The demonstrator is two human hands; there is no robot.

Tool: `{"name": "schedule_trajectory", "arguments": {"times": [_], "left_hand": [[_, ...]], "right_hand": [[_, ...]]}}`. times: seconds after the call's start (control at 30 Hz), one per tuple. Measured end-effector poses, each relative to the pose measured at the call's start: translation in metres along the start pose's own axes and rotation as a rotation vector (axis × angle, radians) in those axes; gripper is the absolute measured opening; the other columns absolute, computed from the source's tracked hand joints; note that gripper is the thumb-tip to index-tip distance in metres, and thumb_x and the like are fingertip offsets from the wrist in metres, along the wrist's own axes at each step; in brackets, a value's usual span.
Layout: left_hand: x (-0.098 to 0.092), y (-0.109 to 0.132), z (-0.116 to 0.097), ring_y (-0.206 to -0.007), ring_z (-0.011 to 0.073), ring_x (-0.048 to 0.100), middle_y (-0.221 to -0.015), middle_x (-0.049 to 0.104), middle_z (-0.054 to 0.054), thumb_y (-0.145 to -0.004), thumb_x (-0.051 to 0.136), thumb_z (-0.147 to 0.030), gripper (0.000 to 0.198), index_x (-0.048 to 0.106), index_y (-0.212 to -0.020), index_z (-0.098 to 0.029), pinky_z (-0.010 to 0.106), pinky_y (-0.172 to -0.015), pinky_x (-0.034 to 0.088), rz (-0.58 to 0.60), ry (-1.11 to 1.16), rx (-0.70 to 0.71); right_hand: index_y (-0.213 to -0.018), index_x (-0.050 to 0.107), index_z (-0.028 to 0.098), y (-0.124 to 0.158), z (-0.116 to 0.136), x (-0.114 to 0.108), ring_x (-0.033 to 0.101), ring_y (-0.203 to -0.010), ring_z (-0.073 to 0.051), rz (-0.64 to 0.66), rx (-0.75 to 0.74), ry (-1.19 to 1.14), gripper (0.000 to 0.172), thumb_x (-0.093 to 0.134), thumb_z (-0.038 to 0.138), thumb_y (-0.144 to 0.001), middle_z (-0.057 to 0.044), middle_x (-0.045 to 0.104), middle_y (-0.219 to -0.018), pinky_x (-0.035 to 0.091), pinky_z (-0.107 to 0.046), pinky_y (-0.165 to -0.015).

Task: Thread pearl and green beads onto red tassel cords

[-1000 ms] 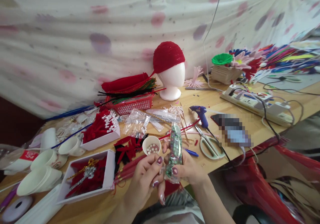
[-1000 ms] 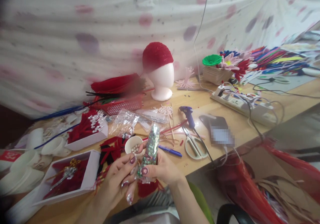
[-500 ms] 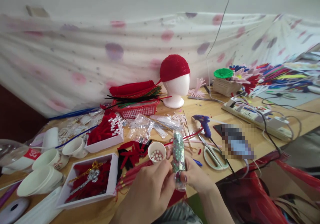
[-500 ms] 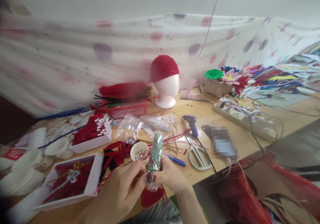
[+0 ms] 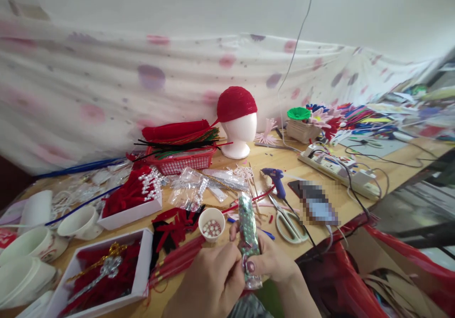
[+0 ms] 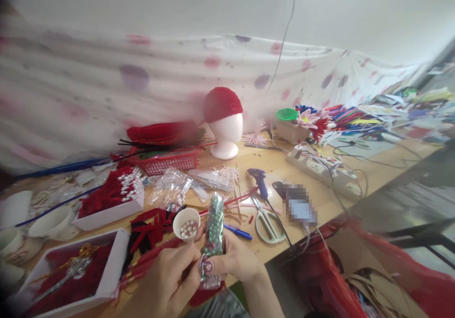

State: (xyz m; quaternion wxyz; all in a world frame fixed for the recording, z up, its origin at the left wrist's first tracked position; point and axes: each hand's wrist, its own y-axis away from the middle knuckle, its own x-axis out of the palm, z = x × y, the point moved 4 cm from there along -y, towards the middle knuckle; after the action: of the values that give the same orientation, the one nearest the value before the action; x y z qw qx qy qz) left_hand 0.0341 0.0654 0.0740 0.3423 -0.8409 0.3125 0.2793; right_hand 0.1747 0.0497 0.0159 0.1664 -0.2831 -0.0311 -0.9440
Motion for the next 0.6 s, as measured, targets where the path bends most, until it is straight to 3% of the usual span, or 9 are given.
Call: {"name": "schedule_trajectory", "arguments": {"times": [0.23,0.43,0.6], "left_hand": [[0.003,0.004,0.004,-0.050,0.0139,0.055,-0.061,0.054,-0.005,-0.097,0.043,-0.011,0.023,0.040,-0.080,-0.027,0.026,-0.053,0.035,-0.149,-0.014,-0.004],[0.010,0.009,0.017,-0.052,0.0138,0.050,-0.059,0.048,-0.006,-0.102,0.042,-0.020,0.029,0.037,-0.074,-0.027,0.026,-0.055,0.035,-0.165,0.241,-0.268],[0.011,0.011,0.022,-0.053,0.0158,0.055,-0.057,0.050,-0.005,-0.108,0.033,-0.037,0.038,0.043,-0.074,-0.026,0.027,-0.057,0.039,-0.088,0.409,-0.430]], "right_hand": [[-0.115,0.060,0.017,0.001,-0.003,-0.002,0.048,-0.059,-0.009,-0.019,-0.023,-0.021,0.065,0.098,0.047,-0.071,0.003,0.058,-0.075,0.040,-0.017,-0.056],[-0.119,0.062,0.018,-0.005,-0.004,0.006,0.050,-0.062,-0.011,-0.022,-0.019,-0.035,0.070,0.099,0.048,-0.068,0.002,0.058,-0.077,0.042,-0.020,-0.059],[-0.125,0.062,0.017,-0.003,-0.002,0.006,0.039,-0.051,-0.007,-0.019,-0.007,-0.022,0.068,0.097,0.043,-0.073,0.006,0.052,-0.068,0.034,-0.017,-0.050]]}}
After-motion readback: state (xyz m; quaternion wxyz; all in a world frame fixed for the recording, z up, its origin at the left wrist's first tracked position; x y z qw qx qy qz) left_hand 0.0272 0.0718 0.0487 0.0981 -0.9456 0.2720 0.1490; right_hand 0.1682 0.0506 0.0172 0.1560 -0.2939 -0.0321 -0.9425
